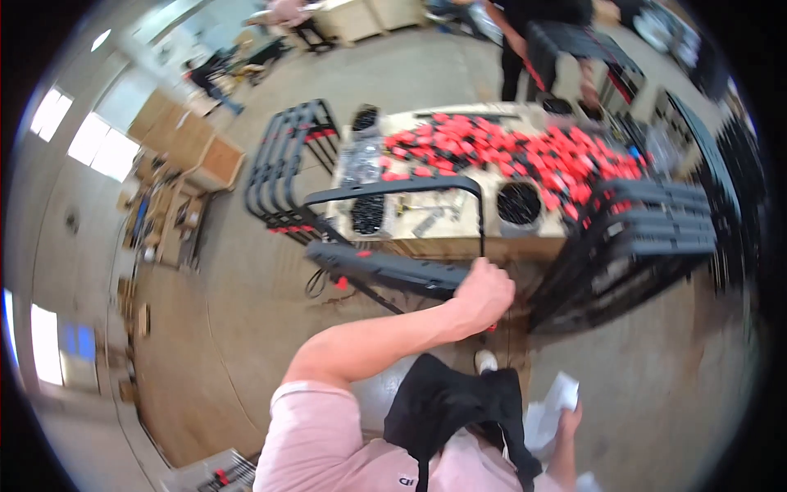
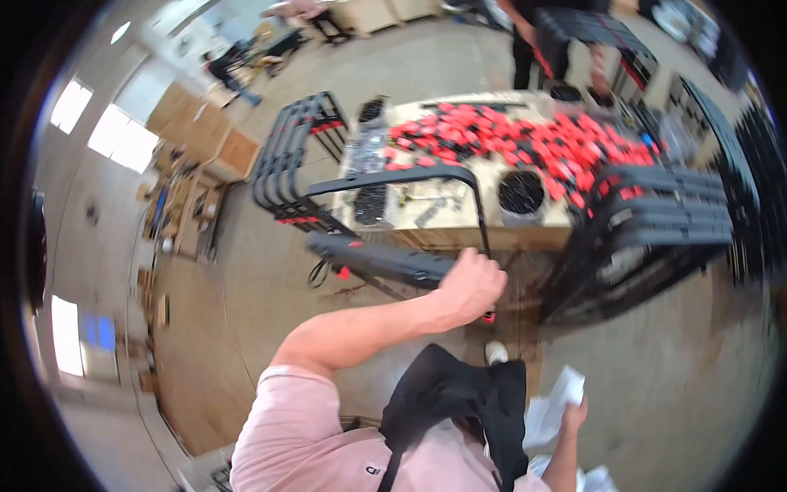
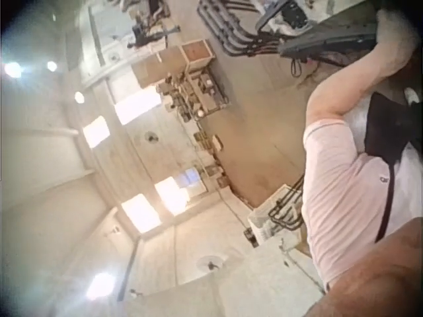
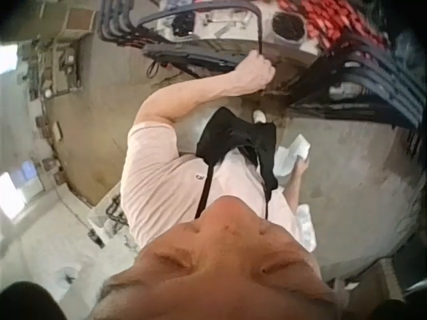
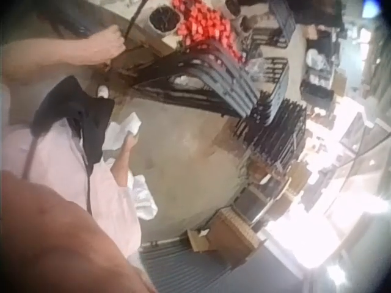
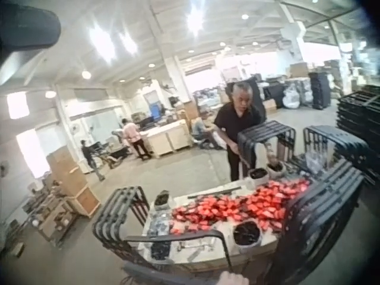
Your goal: The person is cleaning and inspecting black metal frame components using a cloth in a factory setting.
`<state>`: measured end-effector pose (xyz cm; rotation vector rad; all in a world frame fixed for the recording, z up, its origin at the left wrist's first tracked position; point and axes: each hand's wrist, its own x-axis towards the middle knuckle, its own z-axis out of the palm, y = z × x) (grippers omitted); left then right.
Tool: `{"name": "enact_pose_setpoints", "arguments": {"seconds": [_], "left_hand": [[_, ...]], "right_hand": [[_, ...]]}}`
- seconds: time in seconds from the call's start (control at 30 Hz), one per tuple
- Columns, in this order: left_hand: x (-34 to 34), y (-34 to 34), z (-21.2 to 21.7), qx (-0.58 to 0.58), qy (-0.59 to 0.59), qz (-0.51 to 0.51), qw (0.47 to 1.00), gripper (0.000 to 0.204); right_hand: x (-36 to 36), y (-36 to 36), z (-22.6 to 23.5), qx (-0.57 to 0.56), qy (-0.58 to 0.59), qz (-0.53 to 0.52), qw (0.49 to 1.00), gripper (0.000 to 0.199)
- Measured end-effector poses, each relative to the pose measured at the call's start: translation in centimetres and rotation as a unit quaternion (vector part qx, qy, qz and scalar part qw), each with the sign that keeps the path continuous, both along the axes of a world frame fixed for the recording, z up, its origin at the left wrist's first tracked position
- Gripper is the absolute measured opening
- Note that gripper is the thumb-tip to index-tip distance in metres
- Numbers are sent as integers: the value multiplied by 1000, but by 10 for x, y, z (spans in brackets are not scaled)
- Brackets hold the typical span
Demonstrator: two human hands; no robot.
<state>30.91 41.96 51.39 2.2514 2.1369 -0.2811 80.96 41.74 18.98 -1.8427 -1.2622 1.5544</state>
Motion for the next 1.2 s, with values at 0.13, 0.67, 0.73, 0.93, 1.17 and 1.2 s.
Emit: {"name": "enact_pose_setpoints", "arguments": {"seconds": [0.13, 0.67, 0.73, 0.93, 1.17, 1.2], "left_hand": [[-29, -78, 50, -26, -90, 59, 994, 43], [-240, -366, 95, -256, -4, 261, 931, 55], [-233, -372, 99, -263, -19, 298, 917, 55], [-173, -346, 101, -274, -46, 286, 917, 51], [-133, -274, 98, -304, 81, 96, 944, 50], [-128, -249, 80, -308, 81, 92, 943, 50]], "right_hand": [[-92, -9, 57, -27, -75, -82, 993, 71], [-376, -219, -84, -145, 250, -440, 850, 54], [-435, -227, -71, -184, 263, -434, 842, 57], [-555, -199, -104, -305, 108, -290, 901, 77], [-587, -140, -75, -358, 17, -193, 913, 76], [-583, -134, -76, -367, 21, -204, 907, 74]]}}
